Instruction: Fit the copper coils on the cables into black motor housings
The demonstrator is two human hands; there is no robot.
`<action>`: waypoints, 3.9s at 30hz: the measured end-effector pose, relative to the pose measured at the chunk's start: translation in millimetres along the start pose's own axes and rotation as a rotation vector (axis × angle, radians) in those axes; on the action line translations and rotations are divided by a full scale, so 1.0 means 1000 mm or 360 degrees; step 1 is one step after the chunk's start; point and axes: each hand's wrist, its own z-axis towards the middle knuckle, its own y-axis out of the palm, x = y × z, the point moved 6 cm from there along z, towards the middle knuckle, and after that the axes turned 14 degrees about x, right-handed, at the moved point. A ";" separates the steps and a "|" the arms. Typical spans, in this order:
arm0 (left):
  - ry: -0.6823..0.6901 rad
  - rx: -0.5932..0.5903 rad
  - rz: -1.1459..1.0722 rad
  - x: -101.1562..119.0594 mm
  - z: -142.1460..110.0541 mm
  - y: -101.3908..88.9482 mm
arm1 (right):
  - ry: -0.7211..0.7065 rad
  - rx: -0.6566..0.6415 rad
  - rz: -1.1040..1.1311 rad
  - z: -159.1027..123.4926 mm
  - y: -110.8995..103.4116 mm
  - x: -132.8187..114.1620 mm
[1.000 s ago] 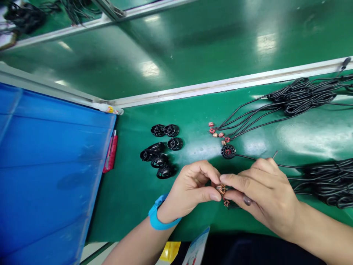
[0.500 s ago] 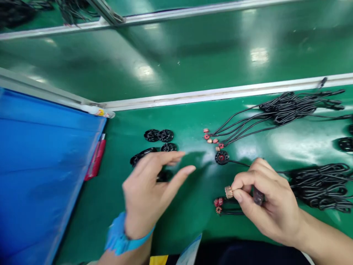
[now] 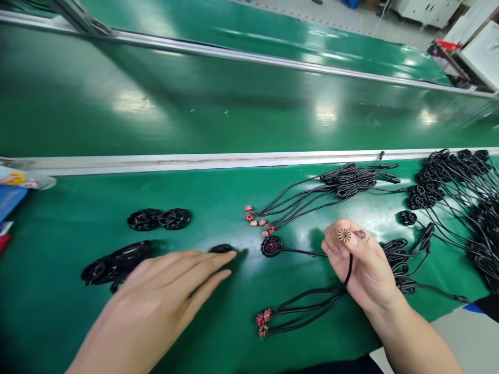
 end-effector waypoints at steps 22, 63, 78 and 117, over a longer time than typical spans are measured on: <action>-0.1080 0.0206 -0.1695 0.043 -0.003 0.027 | -0.0987 -0.0595 -0.1208 -0.044 0.041 -0.010; -0.1628 0.0000 -0.2067 0.046 -0.017 0.043 | -0.1372 -0.0438 -0.1293 -0.059 0.044 -0.013; -0.1690 -0.0072 -0.2103 0.045 -0.020 0.045 | -0.1281 -0.0354 -0.1224 -0.056 0.046 -0.018; -0.2022 -0.0245 -0.2720 0.061 -0.026 0.058 | -0.1490 -0.0378 -0.1327 -0.068 0.031 -0.009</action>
